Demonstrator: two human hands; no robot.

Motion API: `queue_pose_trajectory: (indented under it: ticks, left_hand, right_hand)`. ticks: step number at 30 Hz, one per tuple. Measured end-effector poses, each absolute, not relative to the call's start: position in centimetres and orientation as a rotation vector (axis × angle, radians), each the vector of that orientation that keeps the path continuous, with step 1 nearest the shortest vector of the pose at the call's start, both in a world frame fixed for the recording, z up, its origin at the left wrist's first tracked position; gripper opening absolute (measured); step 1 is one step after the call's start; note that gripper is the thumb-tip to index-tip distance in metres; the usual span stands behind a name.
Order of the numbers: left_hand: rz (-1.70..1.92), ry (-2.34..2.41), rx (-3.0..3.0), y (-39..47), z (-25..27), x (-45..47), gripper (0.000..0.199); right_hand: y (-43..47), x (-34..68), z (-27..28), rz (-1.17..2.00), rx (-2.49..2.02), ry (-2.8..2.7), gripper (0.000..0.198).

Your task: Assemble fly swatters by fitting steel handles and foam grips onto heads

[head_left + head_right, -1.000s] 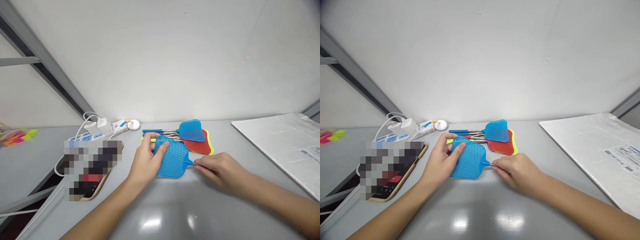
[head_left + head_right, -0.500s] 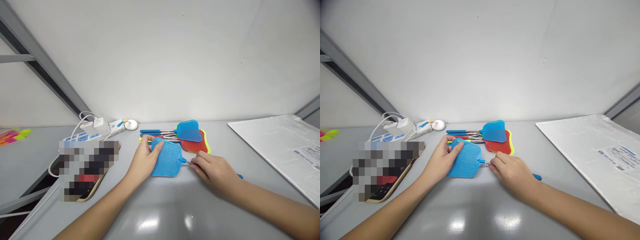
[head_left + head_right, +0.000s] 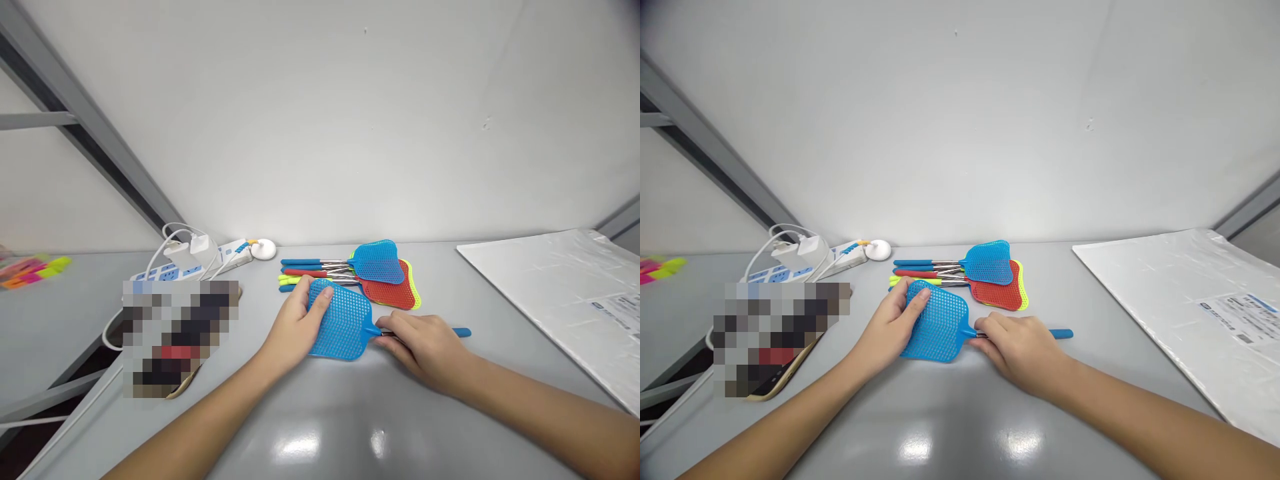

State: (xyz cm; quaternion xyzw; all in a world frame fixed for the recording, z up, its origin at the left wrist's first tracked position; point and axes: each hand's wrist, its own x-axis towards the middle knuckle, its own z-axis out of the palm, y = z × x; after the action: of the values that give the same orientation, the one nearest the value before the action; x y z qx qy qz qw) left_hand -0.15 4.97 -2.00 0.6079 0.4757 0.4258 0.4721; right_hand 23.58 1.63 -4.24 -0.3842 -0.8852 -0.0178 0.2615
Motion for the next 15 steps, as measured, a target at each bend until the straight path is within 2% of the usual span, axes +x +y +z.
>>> queue_pose_trajectory:
  ticks: [3, 7, 9, 11, 15]
  left_hand:
    - [1.131, 1.142, 1.611, 4.5, -1.9, -0.3, 0.033]
    - [1.217, 0.866, 1.780, 4.5, -1.1, -1.2, 0.063]
    - [1.167, 0.734, 1.812, 4.7, -0.5, -1.7, 0.070]
    - [1.086, 0.680, 1.836, 4.8, 0.2, -2.1, 0.064]
    - [0.762, 0.870, 2.006, 4.5, 1.1, -2.1, 0.037]
  right_hand:
    - [1.5, 23.9, -4.3, -0.128, -0.900, -2.421, 0.015]
    - [1.0, 24.1, -4.6, -0.253, -0.728, -2.460, 0.015]
    - [0.8, 24.1, -4.6, -0.319, -0.681, -2.510, 0.018]
    - [0.7, 24.1, -4.7, -0.385, -0.664, -2.553, 0.023]
    - [0.9, 23.8, -4.8, -0.471, -0.707, -2.596, 0.024]
